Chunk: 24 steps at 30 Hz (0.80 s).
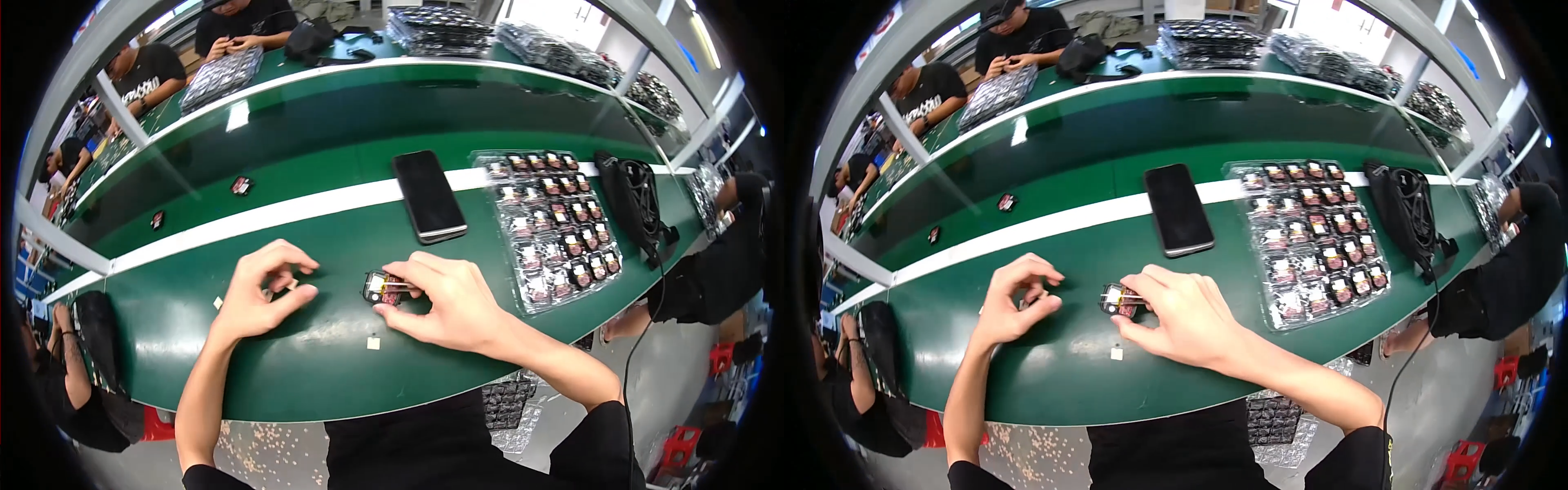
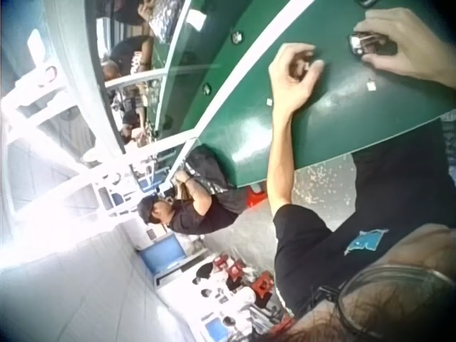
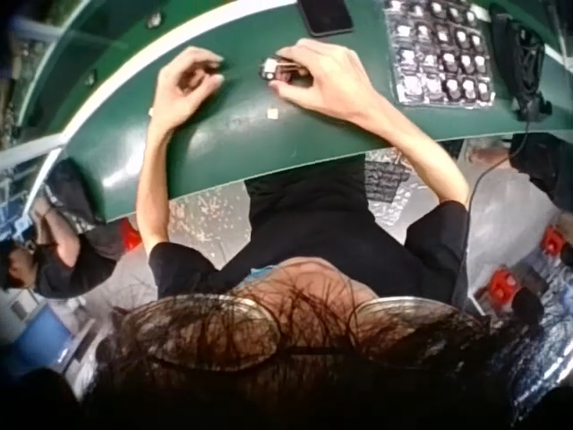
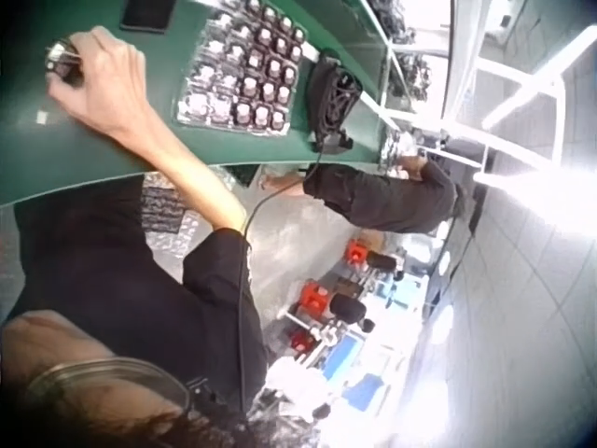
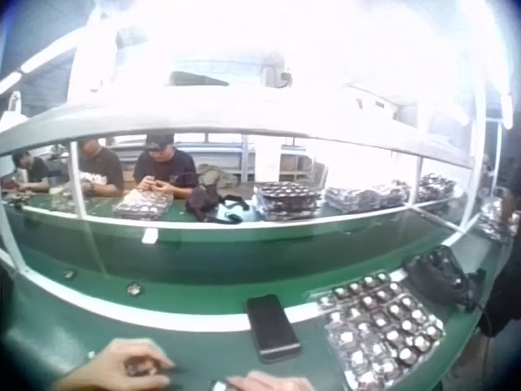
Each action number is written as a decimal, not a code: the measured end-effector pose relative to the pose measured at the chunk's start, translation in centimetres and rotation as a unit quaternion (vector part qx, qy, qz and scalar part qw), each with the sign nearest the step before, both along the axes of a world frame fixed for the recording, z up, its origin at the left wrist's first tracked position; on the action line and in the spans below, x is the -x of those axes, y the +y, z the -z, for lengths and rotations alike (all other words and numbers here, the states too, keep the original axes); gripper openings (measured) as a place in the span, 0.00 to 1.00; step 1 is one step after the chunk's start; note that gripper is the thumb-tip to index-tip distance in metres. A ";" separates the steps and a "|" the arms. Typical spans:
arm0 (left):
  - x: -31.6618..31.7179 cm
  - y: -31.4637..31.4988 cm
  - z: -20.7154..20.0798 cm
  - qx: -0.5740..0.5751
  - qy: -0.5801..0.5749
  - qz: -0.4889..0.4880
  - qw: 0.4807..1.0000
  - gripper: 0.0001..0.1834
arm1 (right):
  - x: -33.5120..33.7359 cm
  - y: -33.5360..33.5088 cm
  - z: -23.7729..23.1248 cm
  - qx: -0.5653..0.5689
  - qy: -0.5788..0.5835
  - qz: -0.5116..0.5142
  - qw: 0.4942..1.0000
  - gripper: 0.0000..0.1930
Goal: Assembling small electronic components for a smartwatch-like device using tweezers on a factory line.
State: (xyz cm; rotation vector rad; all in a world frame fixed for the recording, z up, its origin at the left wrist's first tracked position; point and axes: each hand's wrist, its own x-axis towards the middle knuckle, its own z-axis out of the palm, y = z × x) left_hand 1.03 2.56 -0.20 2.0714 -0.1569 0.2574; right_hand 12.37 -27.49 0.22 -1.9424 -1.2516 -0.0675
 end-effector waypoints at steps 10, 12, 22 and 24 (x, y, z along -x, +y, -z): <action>-7.9 11.1 2.0 -0.304 -0.027 -0.333 0.892 0.21 | -13.1 -10.8 -2.6 0.123 -0.101 0.357 0.921 0.25; -9.2 11.4 2.1 -0.366 0.031 -0.374 0.851 0.32 | -14.2 -12.2 -1.6 0.144 -0.105 0.371 0.911 0.25; -9.4 11.1 2.7 -0.332 -0.049 -0.300 0.893 0.24 | -10.4 -9.2 -4.7 0.020 0.047 0.251 0.967 0.18; -8.7 8.0 1.4 -0.253 -0.054 -0.202 0.945 0.23 | -8.8 -8.1 -4.2 -0.043 0.117 0.198 0.972 0.17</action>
